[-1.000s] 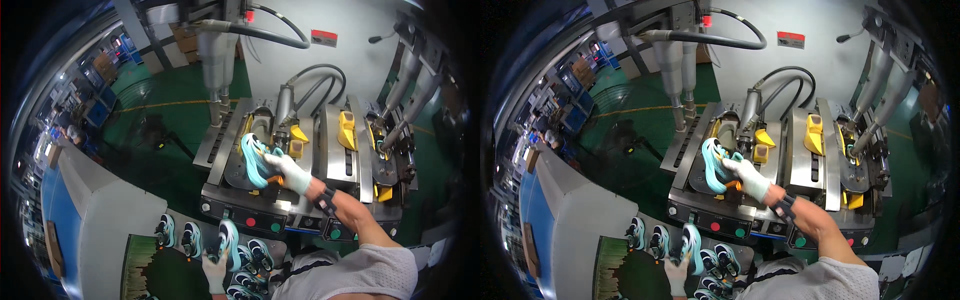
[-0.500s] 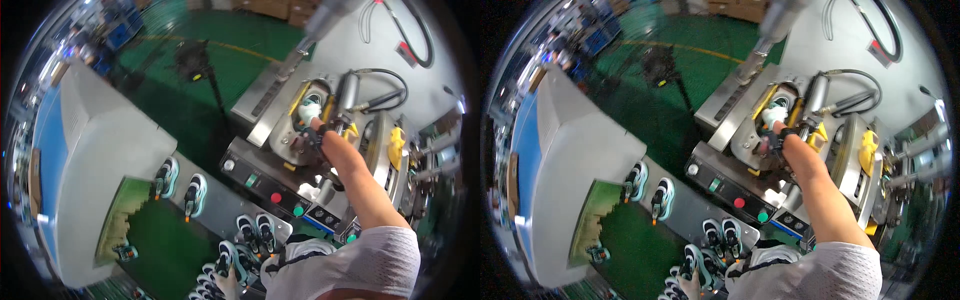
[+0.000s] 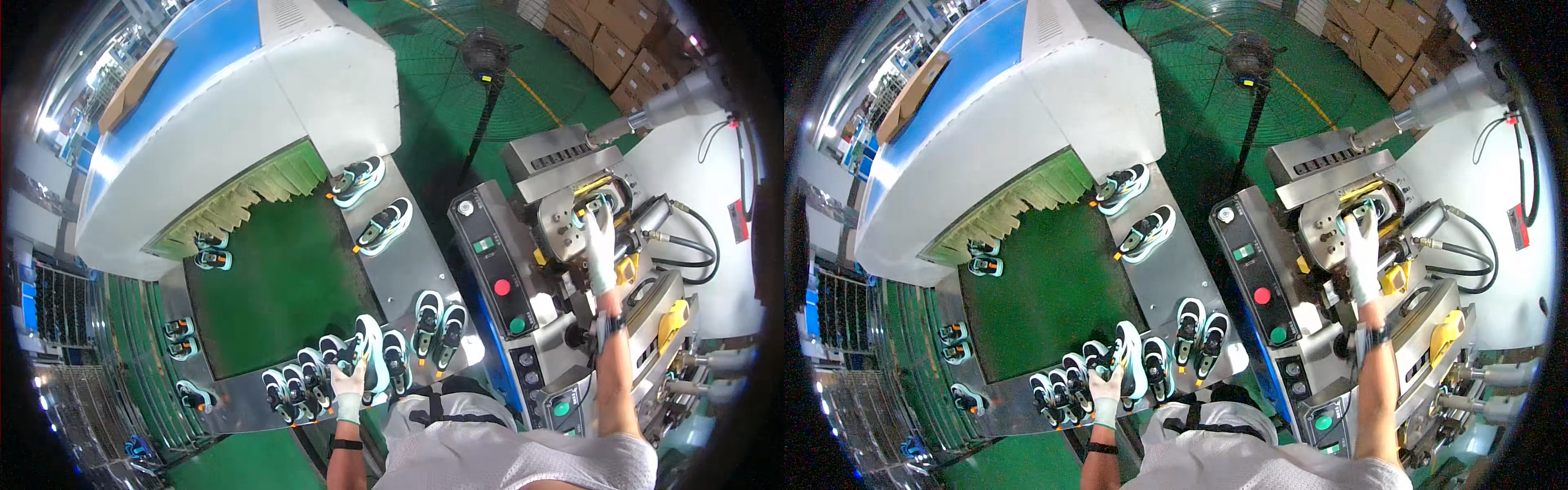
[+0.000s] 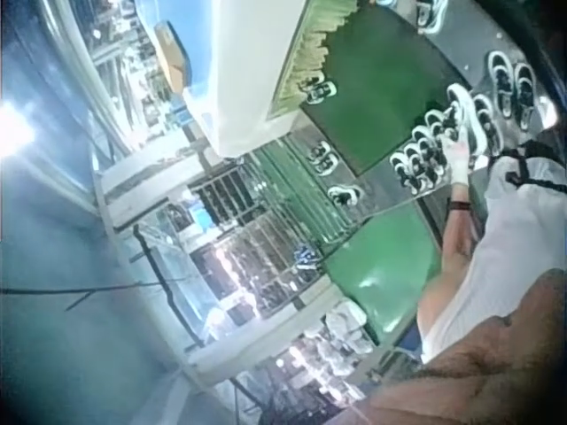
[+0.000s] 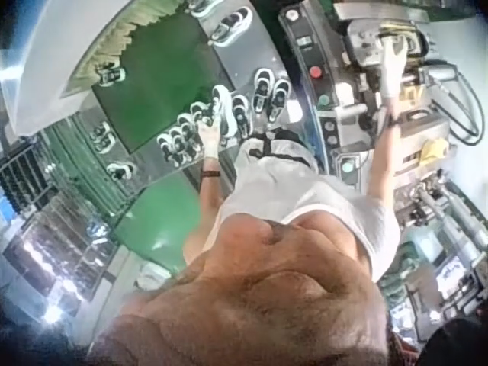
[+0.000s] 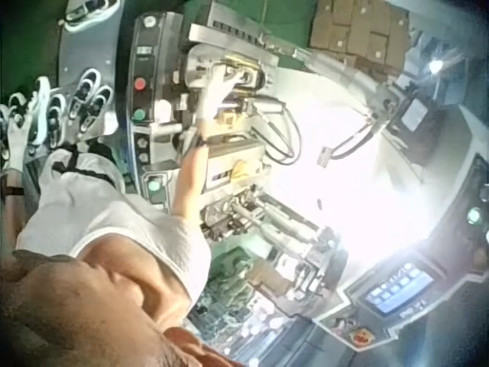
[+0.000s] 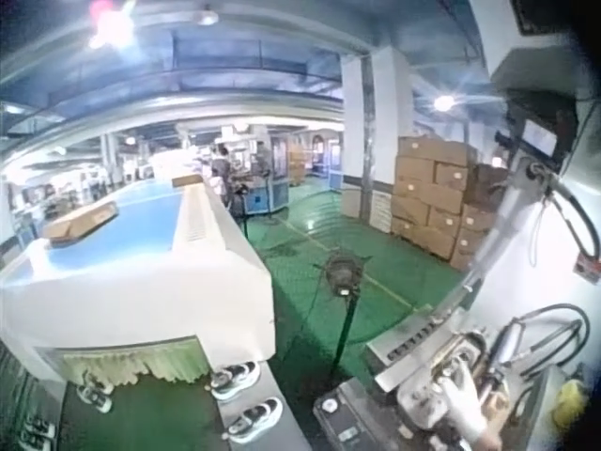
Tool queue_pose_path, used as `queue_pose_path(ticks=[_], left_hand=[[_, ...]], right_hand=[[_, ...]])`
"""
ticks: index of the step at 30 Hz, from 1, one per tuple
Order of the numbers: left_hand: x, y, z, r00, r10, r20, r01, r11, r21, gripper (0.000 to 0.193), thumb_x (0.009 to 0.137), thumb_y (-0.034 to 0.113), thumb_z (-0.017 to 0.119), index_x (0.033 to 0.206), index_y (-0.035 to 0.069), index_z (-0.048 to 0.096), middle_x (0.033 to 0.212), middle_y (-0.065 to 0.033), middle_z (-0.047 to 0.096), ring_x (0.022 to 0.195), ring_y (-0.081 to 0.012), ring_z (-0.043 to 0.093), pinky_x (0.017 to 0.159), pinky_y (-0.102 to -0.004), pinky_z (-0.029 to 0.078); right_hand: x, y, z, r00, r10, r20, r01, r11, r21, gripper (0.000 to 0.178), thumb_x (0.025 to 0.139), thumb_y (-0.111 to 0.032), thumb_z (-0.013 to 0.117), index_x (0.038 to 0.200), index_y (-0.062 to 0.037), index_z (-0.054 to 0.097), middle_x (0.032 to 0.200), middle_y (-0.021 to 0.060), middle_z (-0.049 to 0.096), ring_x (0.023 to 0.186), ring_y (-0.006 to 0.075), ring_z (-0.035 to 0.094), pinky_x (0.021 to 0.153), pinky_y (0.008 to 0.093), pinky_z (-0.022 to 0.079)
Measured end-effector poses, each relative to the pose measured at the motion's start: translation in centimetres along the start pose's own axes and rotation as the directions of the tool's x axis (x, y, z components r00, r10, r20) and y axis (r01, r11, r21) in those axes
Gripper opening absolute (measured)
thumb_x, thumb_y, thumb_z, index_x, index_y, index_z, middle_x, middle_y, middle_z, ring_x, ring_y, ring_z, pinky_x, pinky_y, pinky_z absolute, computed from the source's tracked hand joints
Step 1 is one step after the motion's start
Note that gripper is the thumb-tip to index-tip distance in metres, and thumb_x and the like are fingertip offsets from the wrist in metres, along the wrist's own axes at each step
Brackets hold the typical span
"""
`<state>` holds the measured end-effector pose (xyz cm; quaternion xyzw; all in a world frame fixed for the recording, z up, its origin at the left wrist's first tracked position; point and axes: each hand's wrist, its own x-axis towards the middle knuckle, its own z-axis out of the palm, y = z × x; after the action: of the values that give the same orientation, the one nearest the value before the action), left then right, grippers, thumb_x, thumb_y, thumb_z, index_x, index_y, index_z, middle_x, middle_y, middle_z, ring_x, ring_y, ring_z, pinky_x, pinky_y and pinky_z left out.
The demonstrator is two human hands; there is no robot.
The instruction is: Manufacturing shoes by loading them into a pressing machine and organizing them on a conveyor.
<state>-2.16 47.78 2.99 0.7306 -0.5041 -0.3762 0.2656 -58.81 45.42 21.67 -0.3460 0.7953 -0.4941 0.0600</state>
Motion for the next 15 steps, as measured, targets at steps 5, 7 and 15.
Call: queue_pose_path(ticks=[5, 7, 15], left_hand=[[0.6, 1.8, 0.3, 0.975, -0.122, 0.187, 0.138, 0.988, -0.071, 0.063, 0.074, 0.035, 0.078, 0.115, -0.008, 0.056, 0.11, -0.0218, 0.064, 0.102, -0.0317, 0.062, 0.091, -0.037, 0.046], [1.7, -1.4, 0.4, 0.96, -0.115, 0.255, 0.164, 0.97, -0.181, 0.061, 0.074, 0.034, 0.077, 0.115, -0.007, 0.056, 0.109, -0.0194, 0.064, 0.099, -0.0295, 0.062, 0.09, -0.0367, 0.046], [5.4, 0.0, -7.2, 0.939, -0.039, 0.341, 0.134, 0.957, -0.259, 0.045, 0.077, 0.025, 0.077, 0.105, -0.005, 0.057, 0.097, -0.0125, 0.067, 0.085, -0.02, 0.063, 0.08, -0.033, 0.05]], right_hand=[[-18.3, 0.9, 4.9, 0.93, 0.116, 0.349, 0.174, 0.697, -0.695, 0.087, 0.087, -0.03, 0.063, 0.147, 0.0098, 0.014, 0.154, 0.0262, 0.019, 0.144, 0.0343, 0.02, 0.118, 0.0381, 0.016], [-22.6, 3.6, 7.1, 0.838, 0.296, 0.458, 0.369, 0.311, -0.876, 0.099, 0.081, -0.035, 0.068, 0.145, 0.0135, 0.01, 0.152, 0.0335, 0.014, 0.143, 0.0457, 0.013, 0.117, 0.0471, 0.015], [-21.3, -2.0, 20.8, 0.909, -0.017, 0.415, 0.187, 0.909, -0.373, 0.085, 0.083, -0.024, 0.071, 0.143, 0.0102, 0.022, 0.142, 0.0324, 0.035, 0.134, 0.0423, 0.034, 0.114, 0.0437, 0.024]])
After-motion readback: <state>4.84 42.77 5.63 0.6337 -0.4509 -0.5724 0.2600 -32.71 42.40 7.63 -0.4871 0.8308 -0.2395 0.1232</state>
